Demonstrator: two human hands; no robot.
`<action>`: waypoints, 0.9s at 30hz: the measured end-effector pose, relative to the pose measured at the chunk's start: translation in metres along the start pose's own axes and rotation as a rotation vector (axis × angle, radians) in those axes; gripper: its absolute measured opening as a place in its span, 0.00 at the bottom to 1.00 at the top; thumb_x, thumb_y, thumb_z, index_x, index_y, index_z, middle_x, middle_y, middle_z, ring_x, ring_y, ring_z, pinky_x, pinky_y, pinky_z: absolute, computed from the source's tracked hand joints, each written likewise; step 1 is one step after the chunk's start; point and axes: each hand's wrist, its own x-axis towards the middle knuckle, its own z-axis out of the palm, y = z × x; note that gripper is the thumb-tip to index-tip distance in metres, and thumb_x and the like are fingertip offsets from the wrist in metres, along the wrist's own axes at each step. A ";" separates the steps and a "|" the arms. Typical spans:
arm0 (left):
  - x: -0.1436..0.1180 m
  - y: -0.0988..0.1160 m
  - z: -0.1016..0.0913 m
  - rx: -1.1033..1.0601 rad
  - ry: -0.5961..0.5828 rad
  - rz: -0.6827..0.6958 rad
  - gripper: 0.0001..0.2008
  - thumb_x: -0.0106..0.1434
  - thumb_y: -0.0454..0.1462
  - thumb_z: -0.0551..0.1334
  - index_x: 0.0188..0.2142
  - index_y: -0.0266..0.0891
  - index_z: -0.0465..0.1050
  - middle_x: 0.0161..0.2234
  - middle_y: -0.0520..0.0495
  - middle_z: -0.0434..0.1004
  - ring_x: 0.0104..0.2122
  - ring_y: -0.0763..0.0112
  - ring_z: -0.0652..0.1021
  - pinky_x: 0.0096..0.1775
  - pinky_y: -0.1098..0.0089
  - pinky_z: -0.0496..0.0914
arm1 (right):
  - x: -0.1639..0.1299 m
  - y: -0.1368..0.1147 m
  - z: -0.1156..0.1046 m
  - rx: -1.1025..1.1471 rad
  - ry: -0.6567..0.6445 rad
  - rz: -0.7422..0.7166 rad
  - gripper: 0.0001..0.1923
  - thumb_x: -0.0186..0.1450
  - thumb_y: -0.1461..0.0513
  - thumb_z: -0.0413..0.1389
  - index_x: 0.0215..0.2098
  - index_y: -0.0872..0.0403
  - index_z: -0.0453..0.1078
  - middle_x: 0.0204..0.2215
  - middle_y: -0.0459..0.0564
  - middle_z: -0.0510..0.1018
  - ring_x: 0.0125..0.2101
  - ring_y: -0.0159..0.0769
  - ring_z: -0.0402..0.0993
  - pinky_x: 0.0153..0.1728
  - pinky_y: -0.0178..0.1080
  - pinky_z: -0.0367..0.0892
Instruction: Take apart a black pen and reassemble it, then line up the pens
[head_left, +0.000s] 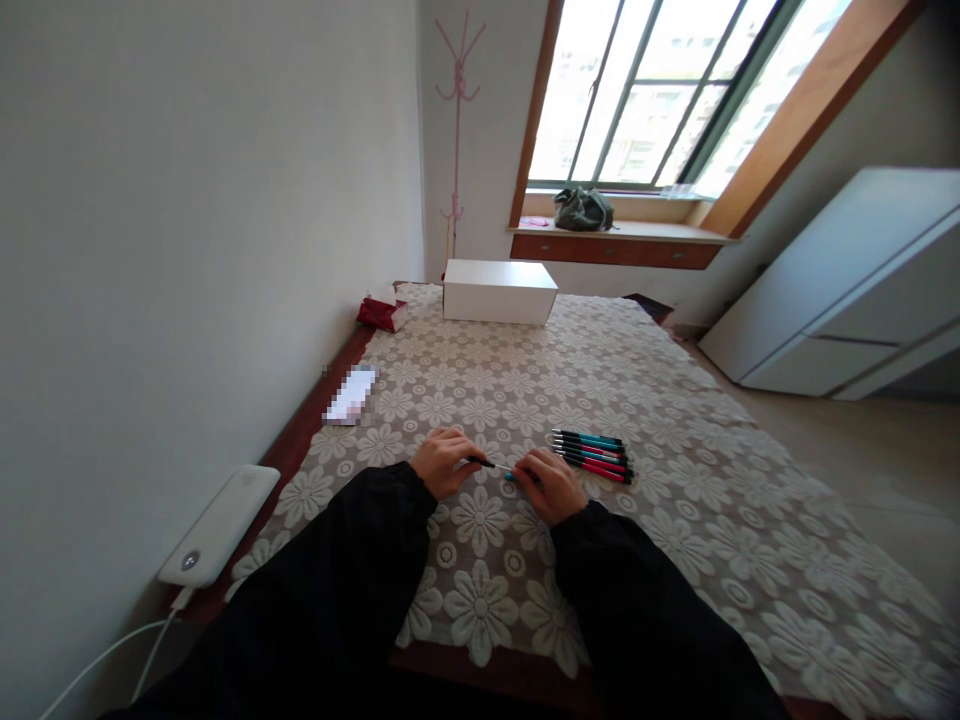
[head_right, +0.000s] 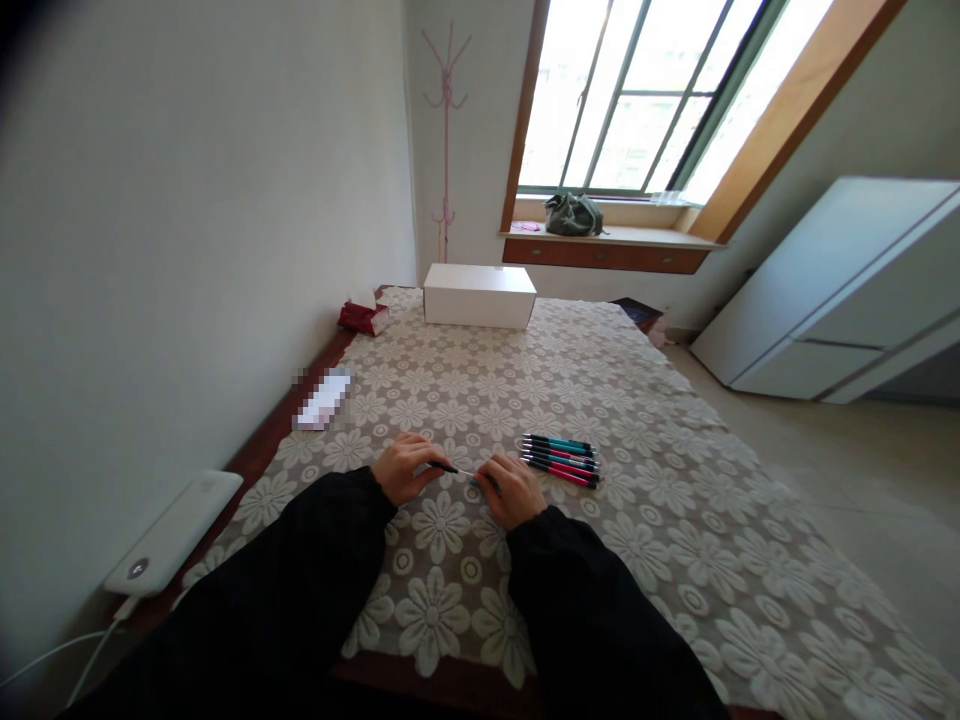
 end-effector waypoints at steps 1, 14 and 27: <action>0.000 -0.001 0.000 -0.003 -0.021 -0.003 0.07 0.68 0.40 0.62 0.40 0.43 0.79 0.38 0.49 0.83 0.41 0.65 0.79 0.51 0.61 0.69 | 0.000 0.000 0.000 0.006 -0.005 -0.006 0.14 0.73 0.58 0.50 0.31 0.51 0.71 0.29 0.49 0.74 0.32 0.37 0.71 0.36 0.39 0.64; 0.000 -0.004 0.010 0.055 -0.151 0.035 0.07 0.68 0.37 0.63 0.45 0.43 0.78 0.39 0.48 0.81 0.41 0.66 0.77 0.50 0.63 0.68 | -0.003 -0.002 0.005 -0.032 -0.066 -0.058 0.15 0.73 0.59 0.50 0.30 0.52 0.70 0.28 0.48 0.73 0.33 0.37 0.69 0.37 0.40 0.60; -0.002 -0.001 0.012 0.192 -0.240 0.133 0.15 0.66 0.35 0.62 0.52 0.49 0.76 0.37 0.49 0.76 0.41 0.65 0.75 0.47 0.63 0.67 | -0.002 -0.005 0.005 -0.120 -0.072 -0.111 0.14 0.73 0.59 0.51 0.30 0.51 0.70 0.29 0.48 0.75 0.34 0.38 0.68 0.37 0.41 0.58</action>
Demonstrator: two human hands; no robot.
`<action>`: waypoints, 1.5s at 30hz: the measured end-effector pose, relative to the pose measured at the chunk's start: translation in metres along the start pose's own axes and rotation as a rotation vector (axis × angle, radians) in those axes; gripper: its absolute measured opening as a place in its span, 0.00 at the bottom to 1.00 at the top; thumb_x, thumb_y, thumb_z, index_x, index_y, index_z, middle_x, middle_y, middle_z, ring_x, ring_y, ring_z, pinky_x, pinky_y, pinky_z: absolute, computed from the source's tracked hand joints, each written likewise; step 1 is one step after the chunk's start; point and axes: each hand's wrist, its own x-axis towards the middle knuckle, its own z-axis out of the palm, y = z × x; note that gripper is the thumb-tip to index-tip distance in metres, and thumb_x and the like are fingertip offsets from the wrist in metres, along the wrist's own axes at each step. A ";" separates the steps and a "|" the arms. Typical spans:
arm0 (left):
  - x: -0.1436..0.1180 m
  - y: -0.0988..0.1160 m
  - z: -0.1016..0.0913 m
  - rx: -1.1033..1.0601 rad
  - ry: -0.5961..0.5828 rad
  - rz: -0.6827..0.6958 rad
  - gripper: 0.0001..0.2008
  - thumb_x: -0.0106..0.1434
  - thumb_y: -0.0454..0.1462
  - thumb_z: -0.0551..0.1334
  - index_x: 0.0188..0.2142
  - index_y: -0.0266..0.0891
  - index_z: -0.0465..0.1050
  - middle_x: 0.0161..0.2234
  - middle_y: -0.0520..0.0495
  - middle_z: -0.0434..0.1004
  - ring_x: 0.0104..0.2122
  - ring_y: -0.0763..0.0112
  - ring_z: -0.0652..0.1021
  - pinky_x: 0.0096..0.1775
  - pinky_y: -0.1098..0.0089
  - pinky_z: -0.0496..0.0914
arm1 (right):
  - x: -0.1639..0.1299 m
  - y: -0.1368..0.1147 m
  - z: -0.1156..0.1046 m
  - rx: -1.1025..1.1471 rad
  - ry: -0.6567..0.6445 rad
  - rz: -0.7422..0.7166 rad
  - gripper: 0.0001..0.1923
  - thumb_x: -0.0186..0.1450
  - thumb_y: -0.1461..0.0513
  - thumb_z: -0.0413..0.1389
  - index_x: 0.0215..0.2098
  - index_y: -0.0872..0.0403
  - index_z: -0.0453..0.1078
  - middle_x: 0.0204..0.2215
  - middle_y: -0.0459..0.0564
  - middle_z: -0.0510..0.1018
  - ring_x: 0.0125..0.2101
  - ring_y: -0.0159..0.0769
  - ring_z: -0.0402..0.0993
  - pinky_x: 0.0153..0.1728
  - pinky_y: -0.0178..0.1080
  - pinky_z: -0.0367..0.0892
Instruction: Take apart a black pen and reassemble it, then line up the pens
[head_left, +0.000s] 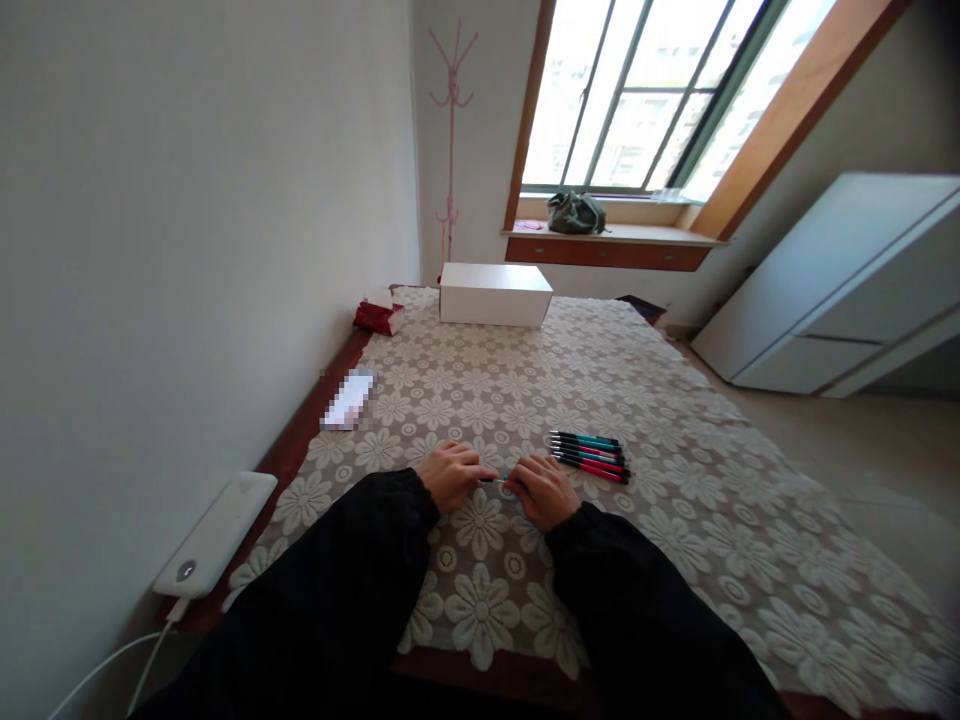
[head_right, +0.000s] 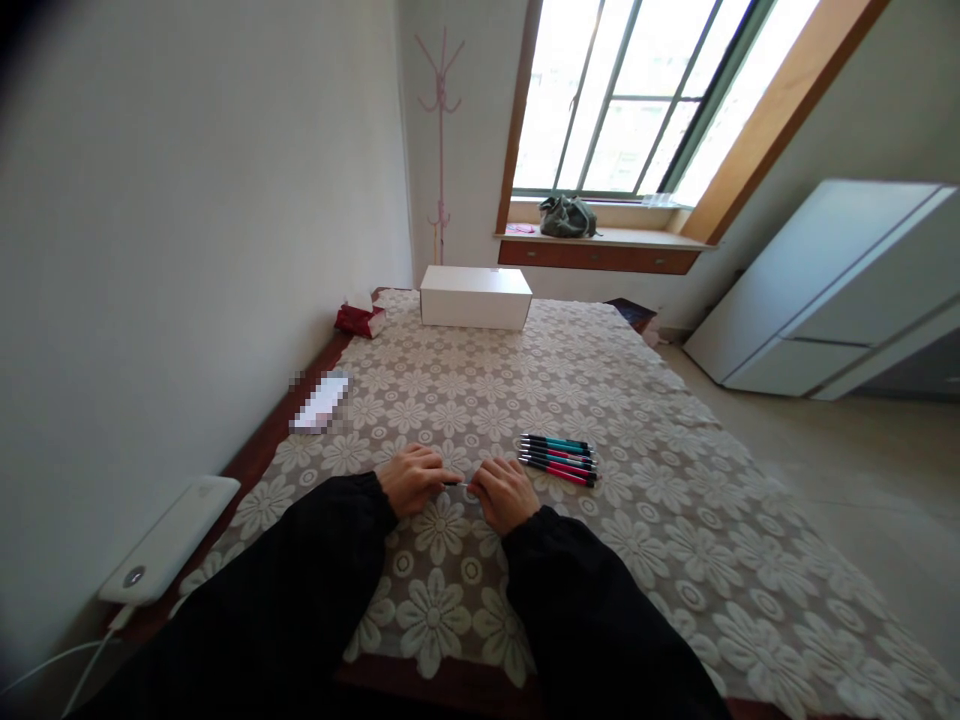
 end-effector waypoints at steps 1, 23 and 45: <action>0.000 0.001 -0.001 0.002 -0.003 0.005 0.15 0.66 0.35 0.62 0.52 0.48 0.76 0.37 0.49 0.76 0.41 0.65 0.75 0.47 0.63 0.67 | 0.000 -0.001 0.000 -0.010 0.001 -0.009 0.14 0.73 0.59 0.51 0.30 0.51 0.70 0.29 0.48 0.75 0.34 0.38 0.68 0.37 0.41 0.57; 0.004 0.008 -0.014 0.002 -0.019 -0.073 0.09 0.65 0.36 0.63 0.45 0.46 0.76 0.36 0.49 0.77 0.39 0.64 0.76 0.45 0.62 0.65 | 0.003 -0.004 -0.006 0.046 0.016 0.017 0.10 0.73 0.58 0.53 0.35 0.50 0.73 0.31 0.48 0.77 0.36 0.39 0.70 0.40 0.43 0.61; 0.002 0.007 -0.025 0.031 -0.104 -0.283 0.11 0.63 0.35 0.63 0.44 0.47 0.79 0.40 0.47 0.78 0.44 0.61 0.75 0.48 0.59 0.66 | -0.002 0.016 -0.009 0.038 -0.101 0.119 0.07 0.71 0.63 0.50 0.39 0.51 0.70 0.36 0.51 0.78 0.40 0.42 0.72 0.43 0.44 0.64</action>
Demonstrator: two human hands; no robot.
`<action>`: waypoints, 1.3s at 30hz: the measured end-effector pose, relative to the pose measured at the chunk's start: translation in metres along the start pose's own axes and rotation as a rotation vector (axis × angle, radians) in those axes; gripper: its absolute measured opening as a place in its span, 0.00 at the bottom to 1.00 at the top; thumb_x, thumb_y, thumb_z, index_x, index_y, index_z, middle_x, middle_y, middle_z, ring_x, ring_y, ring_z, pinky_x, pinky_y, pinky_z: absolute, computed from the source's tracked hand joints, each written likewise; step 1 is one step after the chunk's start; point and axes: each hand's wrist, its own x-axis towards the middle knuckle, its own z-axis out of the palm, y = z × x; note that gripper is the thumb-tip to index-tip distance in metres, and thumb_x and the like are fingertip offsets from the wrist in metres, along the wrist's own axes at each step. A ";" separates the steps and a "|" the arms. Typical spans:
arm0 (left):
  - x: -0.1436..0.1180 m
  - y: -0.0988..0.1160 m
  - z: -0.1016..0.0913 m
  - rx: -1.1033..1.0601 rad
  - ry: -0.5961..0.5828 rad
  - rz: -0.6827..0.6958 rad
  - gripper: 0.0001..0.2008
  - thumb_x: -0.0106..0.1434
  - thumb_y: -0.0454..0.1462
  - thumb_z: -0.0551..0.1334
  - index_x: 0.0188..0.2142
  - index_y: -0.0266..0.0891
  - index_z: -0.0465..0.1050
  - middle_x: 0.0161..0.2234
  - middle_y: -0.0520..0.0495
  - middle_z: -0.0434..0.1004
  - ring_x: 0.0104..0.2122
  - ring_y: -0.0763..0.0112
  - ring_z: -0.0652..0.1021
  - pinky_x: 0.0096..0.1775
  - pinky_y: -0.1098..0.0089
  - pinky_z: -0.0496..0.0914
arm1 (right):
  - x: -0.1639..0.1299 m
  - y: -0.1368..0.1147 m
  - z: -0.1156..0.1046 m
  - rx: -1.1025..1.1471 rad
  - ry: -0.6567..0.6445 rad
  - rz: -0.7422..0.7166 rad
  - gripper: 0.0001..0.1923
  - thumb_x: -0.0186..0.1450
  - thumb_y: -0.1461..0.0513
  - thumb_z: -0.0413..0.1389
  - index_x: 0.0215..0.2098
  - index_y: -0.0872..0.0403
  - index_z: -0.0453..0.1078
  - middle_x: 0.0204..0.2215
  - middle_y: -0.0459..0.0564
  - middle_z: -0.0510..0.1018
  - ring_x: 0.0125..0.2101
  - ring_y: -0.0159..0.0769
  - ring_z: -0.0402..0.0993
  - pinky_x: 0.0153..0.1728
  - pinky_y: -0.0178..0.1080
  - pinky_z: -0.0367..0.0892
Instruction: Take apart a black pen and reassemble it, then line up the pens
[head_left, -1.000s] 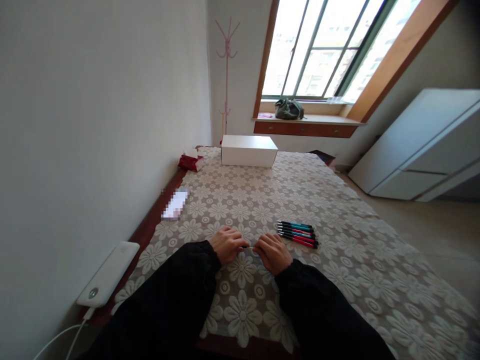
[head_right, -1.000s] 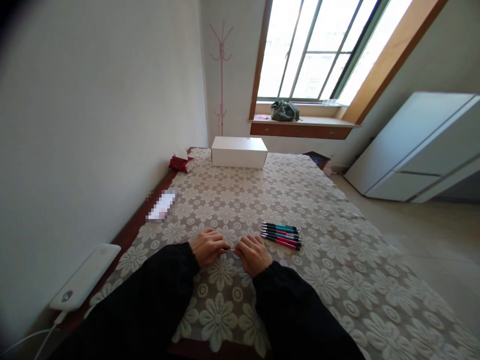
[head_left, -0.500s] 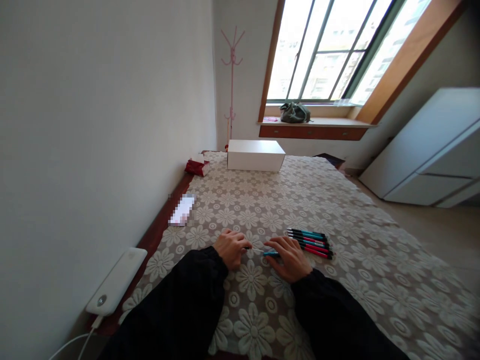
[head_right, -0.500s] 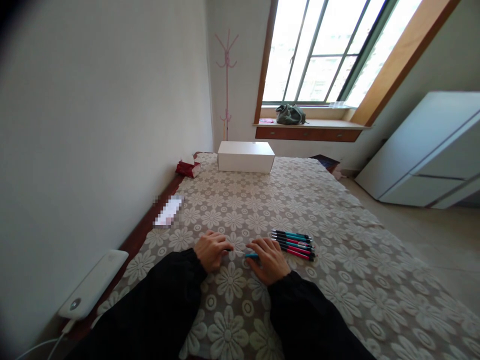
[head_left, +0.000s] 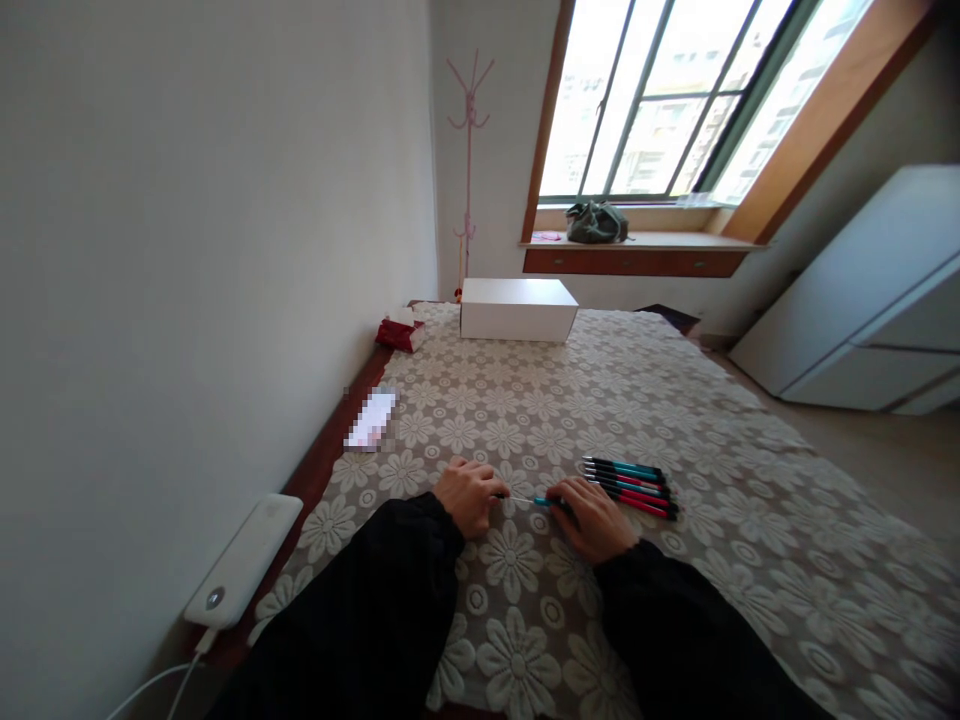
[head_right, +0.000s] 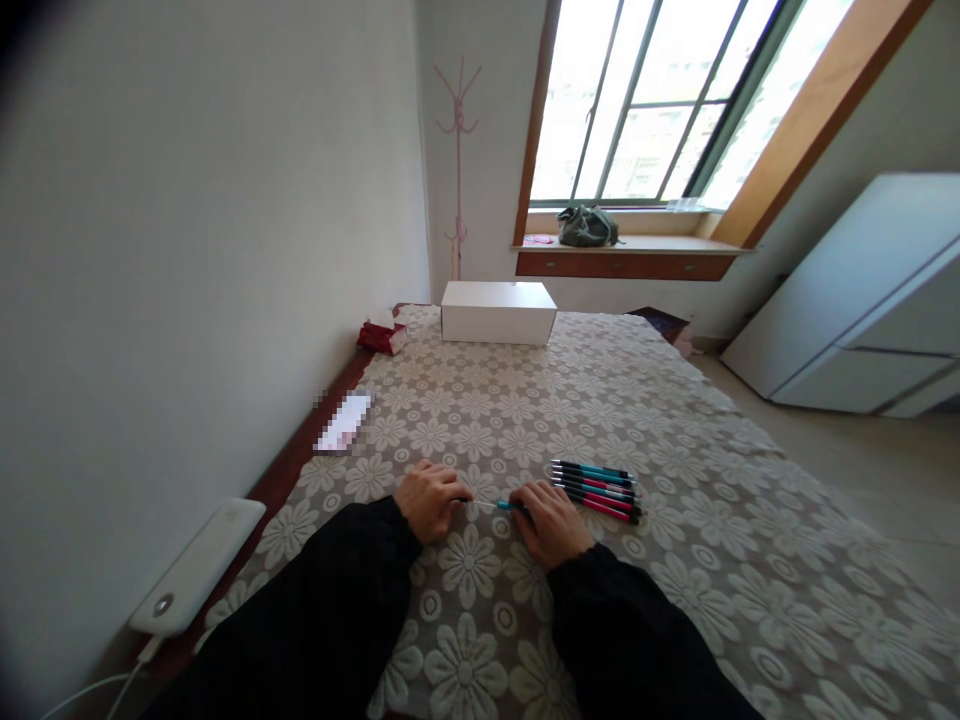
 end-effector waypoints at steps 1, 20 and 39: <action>0.000 0.001 0.000 0.000 -0.006 0.001 0.11 0.63 0.35 0.63 0.44 0.47 0.79 0.40 0.47 0.78 0.44 0.61 0.75 0.48 0.60 0.66 | 0.000 -0.002 0.000 0.008 0.000 -0.007 0.07 0.71 0.63 0.50 0.40 0.52 0.70 0.36 0.51 0.78 0.39 0.42 0.72 0.43 0.44 0.64; -0.002 0.008 0.001 -0.022 0.059 0.011 0.11 0.64 0.36 0.63 0.44 0.49 0.80 0.39 0.48 0.78 0.43 0.62 0.75 0.47 0.60 0.66 | 0.000 -0.013 0.004 0.104 0.065 -0.122 0.15 0.71 0.67 0.47 0.51 0.50 0.71 0.39 0.50 0.78 0.36 0.37 0.75 0.39 0.38 0.67; -0.002 0.005 0.000 -0.048 0.088 -0.090 0.11 0.64 0.37 0.63 0.45 0.48 0.81 0.39 0.47 0.77 0.42 0.64 0.76 0.48 0.62 0.66 | 0.000 -0.010 0.002 0.000 0.034 -0.046 0.19 0.71 0.67 0.46 0.53 0.49 0.72 0.41 0.51 0.78 0.36 0.38 0.75 0.38 0.39 0.66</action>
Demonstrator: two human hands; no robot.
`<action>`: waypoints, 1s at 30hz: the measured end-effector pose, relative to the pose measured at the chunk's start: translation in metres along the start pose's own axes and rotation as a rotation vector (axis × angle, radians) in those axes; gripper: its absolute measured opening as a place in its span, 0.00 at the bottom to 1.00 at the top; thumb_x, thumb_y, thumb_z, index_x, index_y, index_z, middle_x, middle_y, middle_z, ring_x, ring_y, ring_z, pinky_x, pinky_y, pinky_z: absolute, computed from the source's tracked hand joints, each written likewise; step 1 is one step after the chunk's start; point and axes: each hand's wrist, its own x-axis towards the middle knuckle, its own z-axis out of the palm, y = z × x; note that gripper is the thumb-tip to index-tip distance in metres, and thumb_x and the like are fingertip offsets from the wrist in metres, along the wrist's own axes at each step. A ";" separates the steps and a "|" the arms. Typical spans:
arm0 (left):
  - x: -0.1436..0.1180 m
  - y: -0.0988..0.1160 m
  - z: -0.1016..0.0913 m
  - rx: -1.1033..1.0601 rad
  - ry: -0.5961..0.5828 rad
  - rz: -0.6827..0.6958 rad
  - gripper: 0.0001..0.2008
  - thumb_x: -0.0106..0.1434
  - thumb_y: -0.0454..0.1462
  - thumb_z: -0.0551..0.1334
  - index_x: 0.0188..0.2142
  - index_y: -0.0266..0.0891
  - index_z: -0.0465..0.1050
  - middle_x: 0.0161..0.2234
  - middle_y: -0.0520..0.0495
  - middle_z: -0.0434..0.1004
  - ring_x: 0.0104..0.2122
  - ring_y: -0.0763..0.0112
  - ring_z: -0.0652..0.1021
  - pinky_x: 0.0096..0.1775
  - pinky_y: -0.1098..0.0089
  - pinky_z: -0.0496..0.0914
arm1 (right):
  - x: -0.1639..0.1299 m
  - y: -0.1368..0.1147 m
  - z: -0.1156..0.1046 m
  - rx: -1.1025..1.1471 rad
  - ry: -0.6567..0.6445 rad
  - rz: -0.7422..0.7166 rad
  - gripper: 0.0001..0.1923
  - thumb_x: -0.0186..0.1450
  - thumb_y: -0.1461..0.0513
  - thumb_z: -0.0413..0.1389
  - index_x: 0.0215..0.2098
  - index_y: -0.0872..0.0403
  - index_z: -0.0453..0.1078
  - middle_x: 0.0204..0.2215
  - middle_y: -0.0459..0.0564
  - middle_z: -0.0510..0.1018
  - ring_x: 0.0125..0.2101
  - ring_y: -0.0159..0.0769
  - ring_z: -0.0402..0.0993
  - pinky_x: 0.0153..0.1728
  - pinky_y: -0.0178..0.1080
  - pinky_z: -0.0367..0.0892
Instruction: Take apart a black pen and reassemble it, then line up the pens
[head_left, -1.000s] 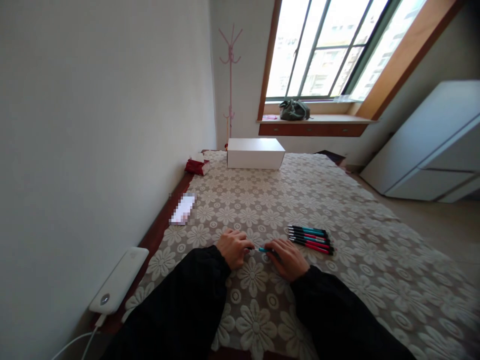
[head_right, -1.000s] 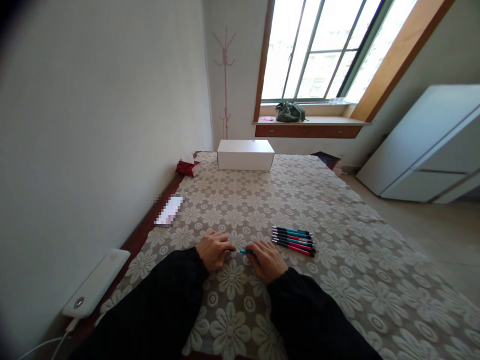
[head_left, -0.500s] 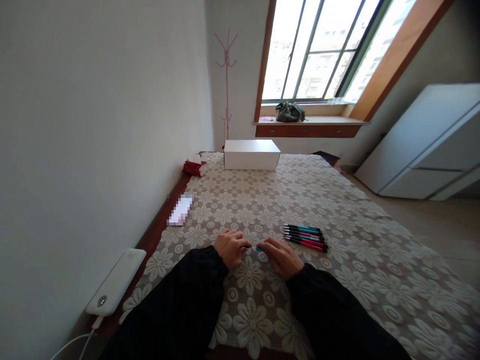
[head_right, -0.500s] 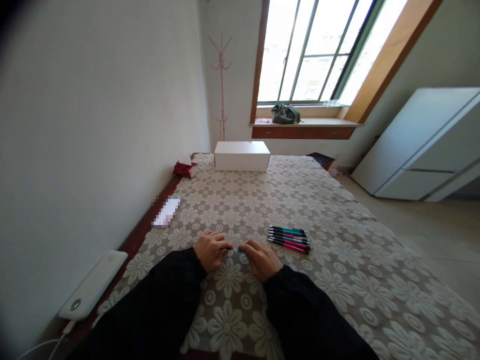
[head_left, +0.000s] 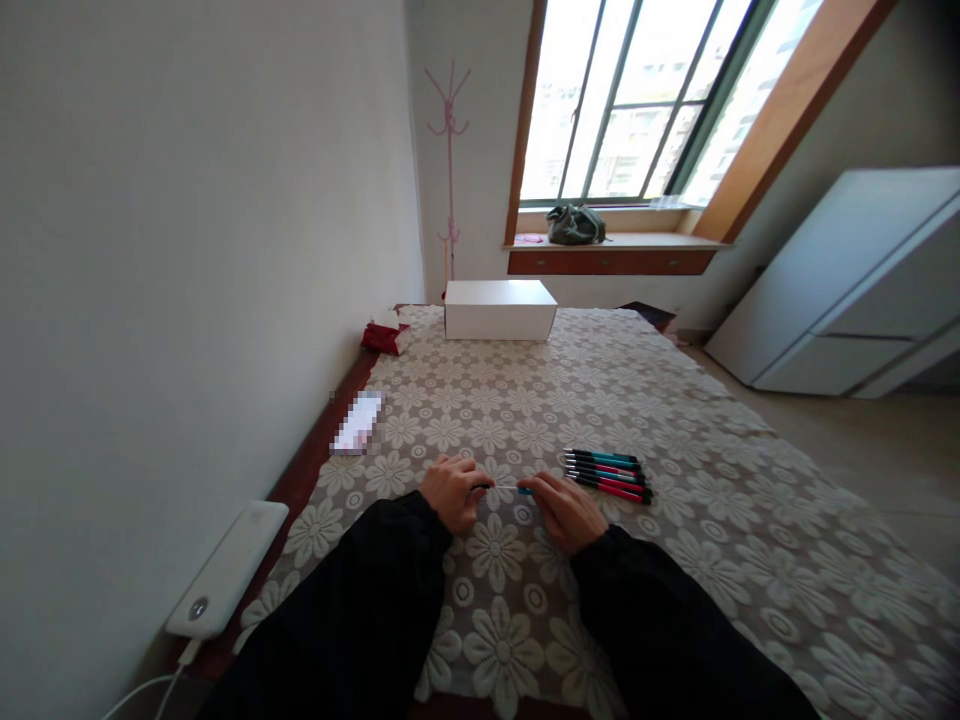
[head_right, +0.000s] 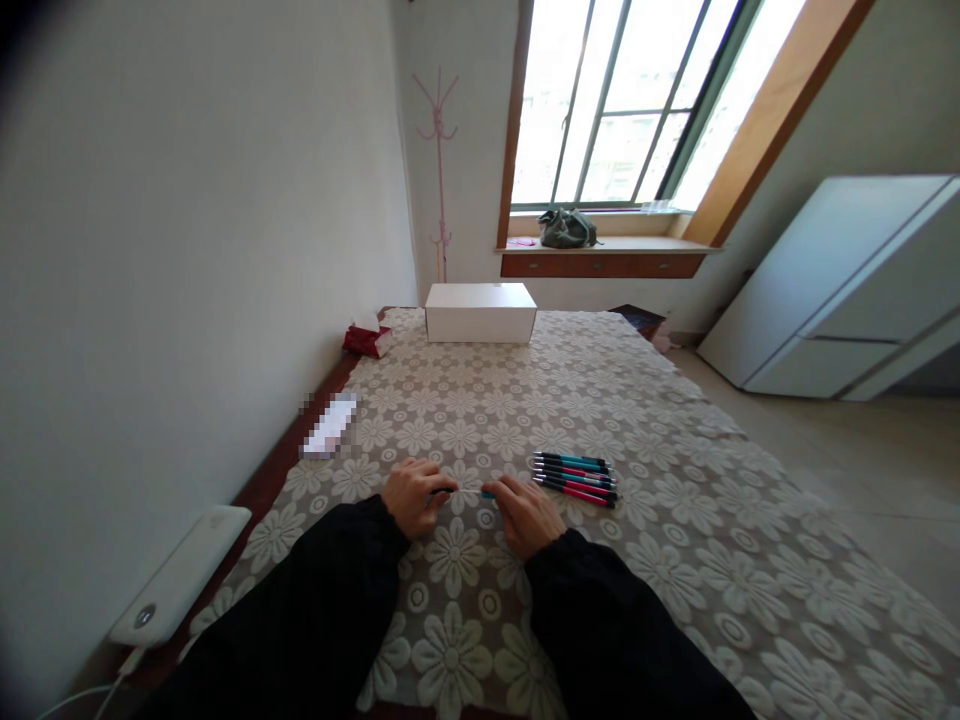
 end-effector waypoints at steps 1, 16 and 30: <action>0.000 0.000 0.000 0.000 -0.010 0.006 0.12 0.64 0.37 0.63 0.45 0.48 0.81 0.39 0.47 0.77 0.42 0.64 0.76 0.48 0.62 0.66 | 0.000 -0.001 0.000 0.008 -0.005 -0.011 0.18 0.71 0.67 0.46 0.54 0.49 0.71 0.41 0.51 0.78 0.36 0.38 0.75 0.38 0.39 0.66; -0.001 0.003 0.013 -0.034 0.000 0.123 0.11 0.67 0.39 0.62 0.49 0.49 0.79 0.40 0.49 0.78 0.42 0.64 0.76 0.49 0.62 0.68 | 0.003 -0.006 0.006 0.188 0.017 -0.114 0.12 0.73 0.64 0.45 0.49 0.50 0.69 0.39 0.51 0.80 0.38 0.38 0.79 0.40 0.38 0.73; 0.000 0.000 0.017 -0.069 -0.010 0.167 0.14 0.72 0.41 0.58 0.53 0.48 0.76 0.43 0.49 0.79 0.44 0.65 0.76 0.52 0.61 0.67 | 0.001 -0.003 0.007 0.191 0.051 -0.084 0.10 0.73 0.63 0.47 0.48 0.50 0.69 0.40 0.51 0.82 0.39 0.38 0.81 0.41 0.38 0.74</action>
